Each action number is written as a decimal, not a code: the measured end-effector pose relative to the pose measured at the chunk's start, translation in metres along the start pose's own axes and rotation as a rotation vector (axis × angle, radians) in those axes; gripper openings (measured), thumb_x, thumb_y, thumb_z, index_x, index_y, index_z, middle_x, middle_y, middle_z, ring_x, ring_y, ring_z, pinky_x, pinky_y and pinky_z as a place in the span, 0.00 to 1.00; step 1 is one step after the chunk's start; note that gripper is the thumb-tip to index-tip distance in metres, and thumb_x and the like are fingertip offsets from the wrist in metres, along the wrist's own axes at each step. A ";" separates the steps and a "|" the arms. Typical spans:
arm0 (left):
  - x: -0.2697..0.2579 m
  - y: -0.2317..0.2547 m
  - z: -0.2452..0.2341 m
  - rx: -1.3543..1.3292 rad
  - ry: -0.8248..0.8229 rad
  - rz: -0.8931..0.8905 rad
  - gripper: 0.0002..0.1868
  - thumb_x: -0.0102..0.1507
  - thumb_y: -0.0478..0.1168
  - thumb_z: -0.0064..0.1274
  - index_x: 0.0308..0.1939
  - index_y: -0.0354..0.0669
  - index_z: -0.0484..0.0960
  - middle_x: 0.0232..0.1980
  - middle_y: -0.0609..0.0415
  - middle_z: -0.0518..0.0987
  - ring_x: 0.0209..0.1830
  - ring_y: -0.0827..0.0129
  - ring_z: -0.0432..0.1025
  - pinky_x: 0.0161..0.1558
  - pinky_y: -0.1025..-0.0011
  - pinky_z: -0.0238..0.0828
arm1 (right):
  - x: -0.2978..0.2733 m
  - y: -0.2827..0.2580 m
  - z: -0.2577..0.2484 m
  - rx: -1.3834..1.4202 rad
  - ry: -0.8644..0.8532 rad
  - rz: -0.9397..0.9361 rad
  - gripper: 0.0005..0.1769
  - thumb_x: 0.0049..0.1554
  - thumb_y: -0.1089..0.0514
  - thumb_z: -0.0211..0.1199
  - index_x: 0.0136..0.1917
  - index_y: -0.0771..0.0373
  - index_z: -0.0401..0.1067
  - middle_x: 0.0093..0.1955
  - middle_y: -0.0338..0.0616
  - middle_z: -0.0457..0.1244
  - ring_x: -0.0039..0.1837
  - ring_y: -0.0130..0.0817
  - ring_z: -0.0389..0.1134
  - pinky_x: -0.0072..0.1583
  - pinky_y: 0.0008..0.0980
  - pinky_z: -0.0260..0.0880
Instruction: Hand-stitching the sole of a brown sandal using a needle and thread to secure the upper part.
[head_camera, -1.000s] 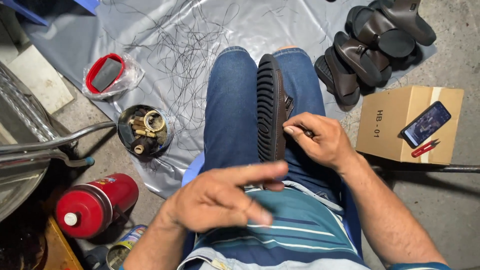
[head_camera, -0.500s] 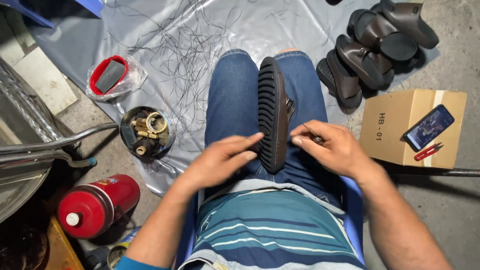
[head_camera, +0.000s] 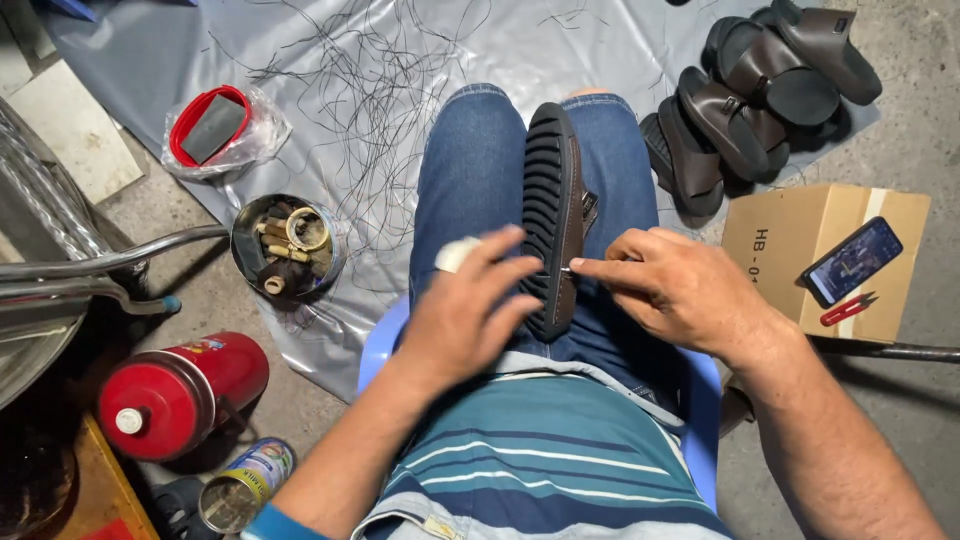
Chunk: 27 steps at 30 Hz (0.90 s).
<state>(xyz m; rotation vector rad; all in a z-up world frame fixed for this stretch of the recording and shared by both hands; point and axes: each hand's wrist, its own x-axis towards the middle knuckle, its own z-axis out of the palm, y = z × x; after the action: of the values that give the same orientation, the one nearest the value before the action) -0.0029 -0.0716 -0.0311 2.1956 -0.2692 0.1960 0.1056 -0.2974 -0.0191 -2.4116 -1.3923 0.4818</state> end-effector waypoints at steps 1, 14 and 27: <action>-0.001 0.003 0.007 -0.001 0.001 -0.001 0.16 0.60 0.43 0.48 0.50 0.41 0.72 0.59 0.41 0.66 0.59 0.49 0.64 0.61 0.57 0.59 | 0.001 0.000 0.000 0.000 -0.002 0.000 0.24 0.50 0.55 0.56 0.60 0.39 0.65 0.46 0.34 0.59 0.45 0.34 0.62 0.39 0.35 0.66; -0.012 0.012 0.040 -0.036 0.189 -0.227 0.15 0.59 0.44 0.52 0.48 0.48 0.73 0.45 0.56 0.74 0.41 0.71 0.73 0.35 0.75 0.74 | 0.001 0.001 0.000 0.008 0.011 0.001 0.25 0.50 0.58 0.53 0.60 0.39 0.65 0.45 0.34 0.59 0.43 0.34 0.62 0.38 0.34 0.65; -0.018 0.006 0.052 0.063 0.227 -0.134 0.14 0.60 0.41 0.52 0.50 0.50 0.74 0.47 0.56 0.74 0.42 0.71 0.73 0.31 0.75 0.74 | 0.010 -0.043 -0.015 -0.319 -0.155 0.233 0.23 0.50 0.51 0.51 0.61 0.40 0.63 0.43 0.34 0.56 0.42 0.37 0.60 0.28 0.39 0.69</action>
<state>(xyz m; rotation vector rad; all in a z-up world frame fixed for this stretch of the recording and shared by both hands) -0.0197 -0.1147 -0.0618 2.2207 0.0110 0.3803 0.0835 -0.2700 0.0116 -2.8704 -1.3413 0.5489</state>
